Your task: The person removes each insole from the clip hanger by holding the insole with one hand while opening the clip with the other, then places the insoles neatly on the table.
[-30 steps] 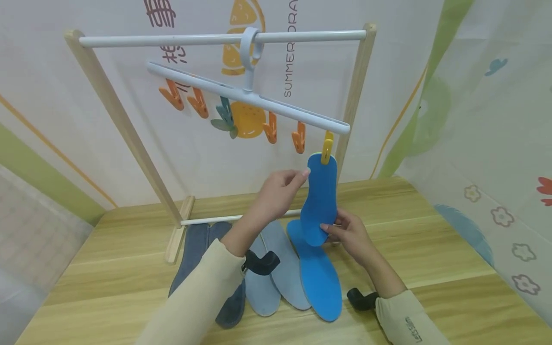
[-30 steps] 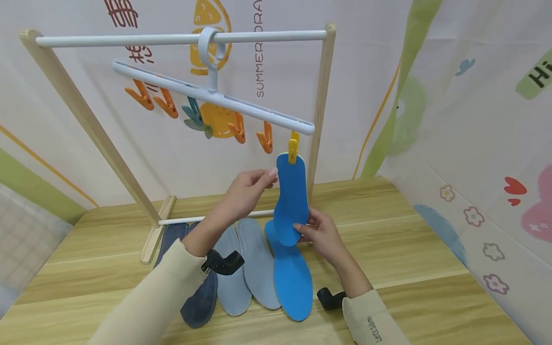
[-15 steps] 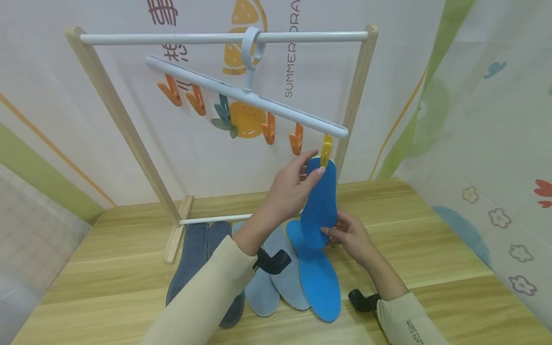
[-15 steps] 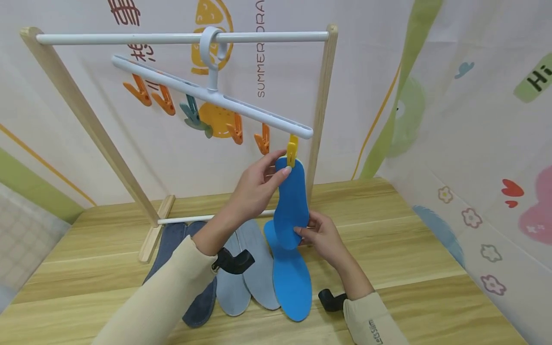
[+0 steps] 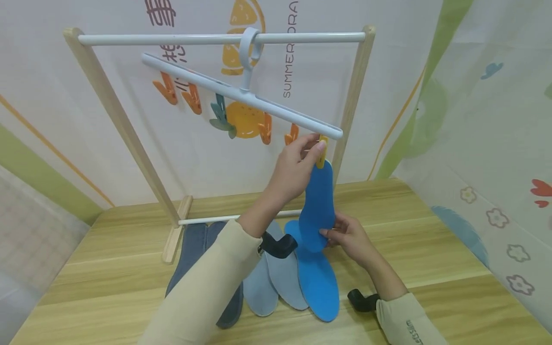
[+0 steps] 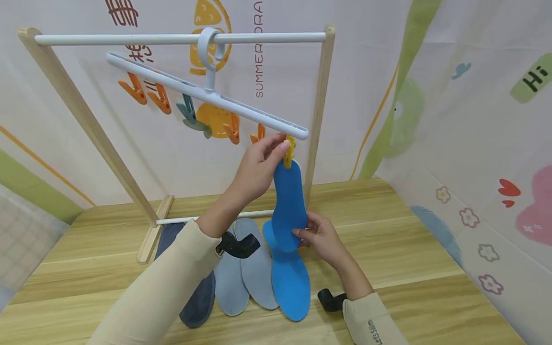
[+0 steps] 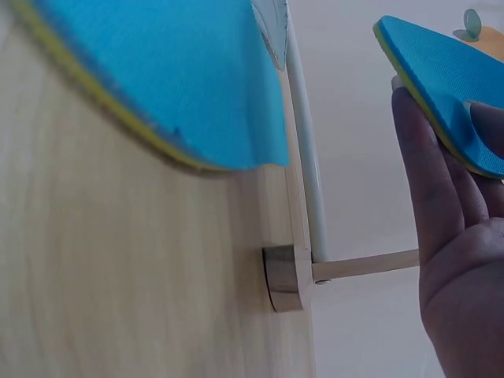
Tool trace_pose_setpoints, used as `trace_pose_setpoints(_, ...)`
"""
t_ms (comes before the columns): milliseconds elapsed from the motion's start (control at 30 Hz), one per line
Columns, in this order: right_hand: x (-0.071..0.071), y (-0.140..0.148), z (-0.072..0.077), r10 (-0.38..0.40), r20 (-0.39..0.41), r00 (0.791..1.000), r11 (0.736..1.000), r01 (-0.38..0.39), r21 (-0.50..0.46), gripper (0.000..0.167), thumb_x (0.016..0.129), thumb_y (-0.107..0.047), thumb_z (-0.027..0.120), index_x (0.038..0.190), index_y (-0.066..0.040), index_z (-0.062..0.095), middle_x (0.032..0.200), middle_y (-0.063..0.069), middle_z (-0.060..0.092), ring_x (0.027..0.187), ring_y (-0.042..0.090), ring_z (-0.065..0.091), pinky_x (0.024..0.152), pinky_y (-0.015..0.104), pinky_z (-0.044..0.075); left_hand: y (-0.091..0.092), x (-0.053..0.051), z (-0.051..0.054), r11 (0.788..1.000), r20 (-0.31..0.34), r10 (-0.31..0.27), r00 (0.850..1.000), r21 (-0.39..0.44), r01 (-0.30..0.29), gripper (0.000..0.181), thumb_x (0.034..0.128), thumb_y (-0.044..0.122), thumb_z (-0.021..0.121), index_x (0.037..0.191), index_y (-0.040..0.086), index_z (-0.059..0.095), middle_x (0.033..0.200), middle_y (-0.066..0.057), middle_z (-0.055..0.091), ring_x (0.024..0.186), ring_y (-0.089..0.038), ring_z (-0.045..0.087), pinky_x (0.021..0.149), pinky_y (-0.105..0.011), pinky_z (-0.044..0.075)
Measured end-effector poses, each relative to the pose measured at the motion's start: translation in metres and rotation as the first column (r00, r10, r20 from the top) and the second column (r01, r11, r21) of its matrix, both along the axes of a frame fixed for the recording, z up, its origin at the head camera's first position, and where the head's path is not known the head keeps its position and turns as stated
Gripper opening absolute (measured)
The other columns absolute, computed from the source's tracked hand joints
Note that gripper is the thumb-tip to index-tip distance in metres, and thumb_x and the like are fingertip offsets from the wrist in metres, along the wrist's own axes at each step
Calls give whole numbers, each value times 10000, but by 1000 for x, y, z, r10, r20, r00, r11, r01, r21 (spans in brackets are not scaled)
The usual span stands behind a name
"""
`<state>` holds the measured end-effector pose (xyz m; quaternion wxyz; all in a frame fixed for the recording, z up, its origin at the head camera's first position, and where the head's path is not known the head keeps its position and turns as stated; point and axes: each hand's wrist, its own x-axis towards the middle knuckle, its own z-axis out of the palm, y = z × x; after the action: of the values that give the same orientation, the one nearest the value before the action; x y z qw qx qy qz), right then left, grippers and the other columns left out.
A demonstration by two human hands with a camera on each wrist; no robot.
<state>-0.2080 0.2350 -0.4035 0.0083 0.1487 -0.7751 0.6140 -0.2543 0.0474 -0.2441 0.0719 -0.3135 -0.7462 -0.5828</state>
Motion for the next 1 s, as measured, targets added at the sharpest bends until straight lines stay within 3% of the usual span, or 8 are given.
trace_pose_setpoints(300,2,2,0,-2,19,1000,1000,2,-2,517,955,-15,639,1433,82,469,1235,390,629,868,79,748,710,320,635,-1,-7,4,998,24,-56,998,21,55,428,1057,228,546,1438,32,537,1399,-124,636,1313,-251,617,1116,-392,498)
trace_pose_setpoints(433,3,2,2,7,22,1000,1000,-6,-7,515,960,-19,634,1434,85,466,1254,391,620,884,82,748,722,330,638,-1,-7,6,999,22,-46,999,4,46,414,1047,221,566,1411,25,555,1366,-129,653,1300,-250,625,1114,-391,501)
trace_pose_setpoints(733,7,3,6,3,57,998,1000,-5,30,539,963,-50,637,1463,42,458,1286,334,635,930,126,757,746,353,645,1,-7,9,999,15,40,999,19,-41,361,1034,255,591,1320,36,626,1256,-104,717,1230,-204,663,1066,-358,529)
trace_pose_setpoints(1000,19,13,7,22,76,997,998,-26,54,566,971,-81,643,1491,10,438,1340,328,608,993,172,749,747,369,646,6,-5,16,997,42,-4,999,82,1,305,1034,208,587,1261,13,649,1173,-131,737,1099,-206,717,905,-287,610)
